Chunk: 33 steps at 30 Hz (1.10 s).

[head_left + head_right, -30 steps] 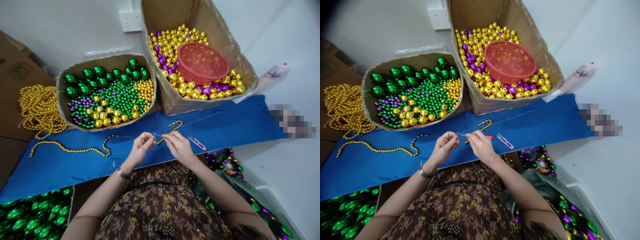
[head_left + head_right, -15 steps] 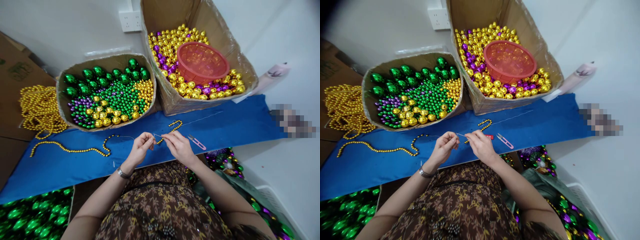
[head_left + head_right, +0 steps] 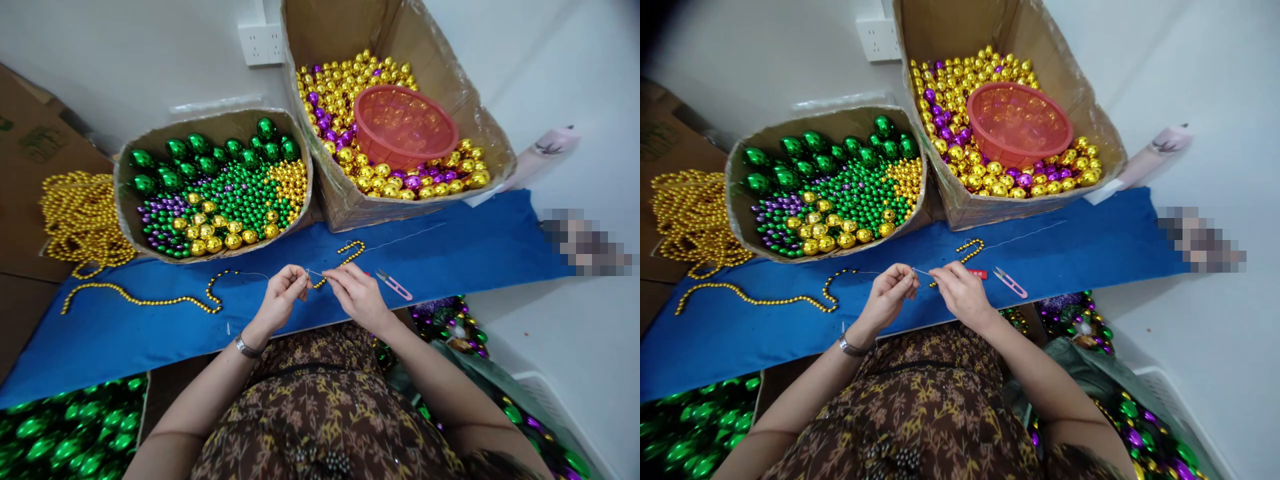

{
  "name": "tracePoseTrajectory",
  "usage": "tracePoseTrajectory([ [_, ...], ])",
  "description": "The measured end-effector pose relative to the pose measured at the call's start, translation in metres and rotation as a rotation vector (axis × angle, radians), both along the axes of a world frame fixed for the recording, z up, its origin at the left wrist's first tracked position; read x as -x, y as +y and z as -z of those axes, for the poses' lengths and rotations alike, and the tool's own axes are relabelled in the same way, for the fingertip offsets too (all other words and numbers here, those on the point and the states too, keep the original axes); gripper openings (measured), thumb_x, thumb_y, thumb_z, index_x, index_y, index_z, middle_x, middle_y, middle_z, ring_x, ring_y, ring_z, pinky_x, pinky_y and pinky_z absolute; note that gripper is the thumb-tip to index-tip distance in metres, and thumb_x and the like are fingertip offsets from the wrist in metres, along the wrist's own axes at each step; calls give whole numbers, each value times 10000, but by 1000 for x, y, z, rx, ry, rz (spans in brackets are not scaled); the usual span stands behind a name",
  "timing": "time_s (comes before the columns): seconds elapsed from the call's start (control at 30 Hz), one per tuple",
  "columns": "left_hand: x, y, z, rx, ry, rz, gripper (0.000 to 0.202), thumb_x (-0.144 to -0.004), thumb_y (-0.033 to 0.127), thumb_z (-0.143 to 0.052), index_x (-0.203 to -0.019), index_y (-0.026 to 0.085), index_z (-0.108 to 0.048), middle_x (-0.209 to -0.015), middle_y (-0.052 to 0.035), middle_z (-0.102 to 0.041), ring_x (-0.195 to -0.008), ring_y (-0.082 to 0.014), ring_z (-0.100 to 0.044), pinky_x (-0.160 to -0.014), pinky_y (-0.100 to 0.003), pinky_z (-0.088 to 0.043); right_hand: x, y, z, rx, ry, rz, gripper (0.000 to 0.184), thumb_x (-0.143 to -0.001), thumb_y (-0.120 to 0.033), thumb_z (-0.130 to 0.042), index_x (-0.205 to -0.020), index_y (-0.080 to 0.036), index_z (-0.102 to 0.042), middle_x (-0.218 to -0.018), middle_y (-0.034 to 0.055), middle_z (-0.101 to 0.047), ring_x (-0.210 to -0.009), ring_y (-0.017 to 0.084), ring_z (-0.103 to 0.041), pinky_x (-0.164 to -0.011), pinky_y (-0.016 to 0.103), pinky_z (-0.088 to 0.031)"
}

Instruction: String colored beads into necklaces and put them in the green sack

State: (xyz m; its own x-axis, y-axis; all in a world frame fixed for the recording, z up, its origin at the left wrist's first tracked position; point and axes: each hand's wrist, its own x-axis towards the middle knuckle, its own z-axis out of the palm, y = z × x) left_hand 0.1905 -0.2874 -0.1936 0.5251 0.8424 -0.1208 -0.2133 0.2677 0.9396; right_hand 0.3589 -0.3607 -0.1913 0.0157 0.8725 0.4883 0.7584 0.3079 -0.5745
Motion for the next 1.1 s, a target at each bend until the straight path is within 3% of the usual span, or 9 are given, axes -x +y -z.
tracePoseTrajectory([
  [0.6,-3,2,3,140,-82,-108,318,-672,318,-821,-830,142,-609,-686,-14,-690,-506,-76,-568,-534,-220,-517,6,0,4,4,-47,3,248,-958,-188,-473,-1125,-219,-654,-938,64,-643,-846,155,-653,-777,269,-541],
  [0.73,-3,2,2,149,-79,-100,345,-682,322,-815,-915,128,-652,-698,-22,-696,-520,-77,-585,-551,-223,-535,7,0,4,14,-82,9,238,-961,-186,-469,-1106,-190,-657,-930,66,-645,-839,149,-652,-776,257,-532],
  [0.9,-2,3,0,142,-51,-93,326,-686,334,-807,-898,122,-679,-699,-31,-697,-536,-81,-592,-556,-217,-527,8,-1,1,15,-261,48,270,-960,-165,-455,-1137,-199,-656,-916,59,-649,-819,134,-644,-739,228,-506],
  [1.1,-5,5,-4,113,71,-126,337,-654,390,-807,-779,134,-627,-644,-15,-678,-497,-86,-578,-511,-207,-488,11,-2,-7,-150,-583,116,255,-951,-123,-455,-1084,-166,-670,-865,49,-663,-734,132,-598,-677,255,-440],
])
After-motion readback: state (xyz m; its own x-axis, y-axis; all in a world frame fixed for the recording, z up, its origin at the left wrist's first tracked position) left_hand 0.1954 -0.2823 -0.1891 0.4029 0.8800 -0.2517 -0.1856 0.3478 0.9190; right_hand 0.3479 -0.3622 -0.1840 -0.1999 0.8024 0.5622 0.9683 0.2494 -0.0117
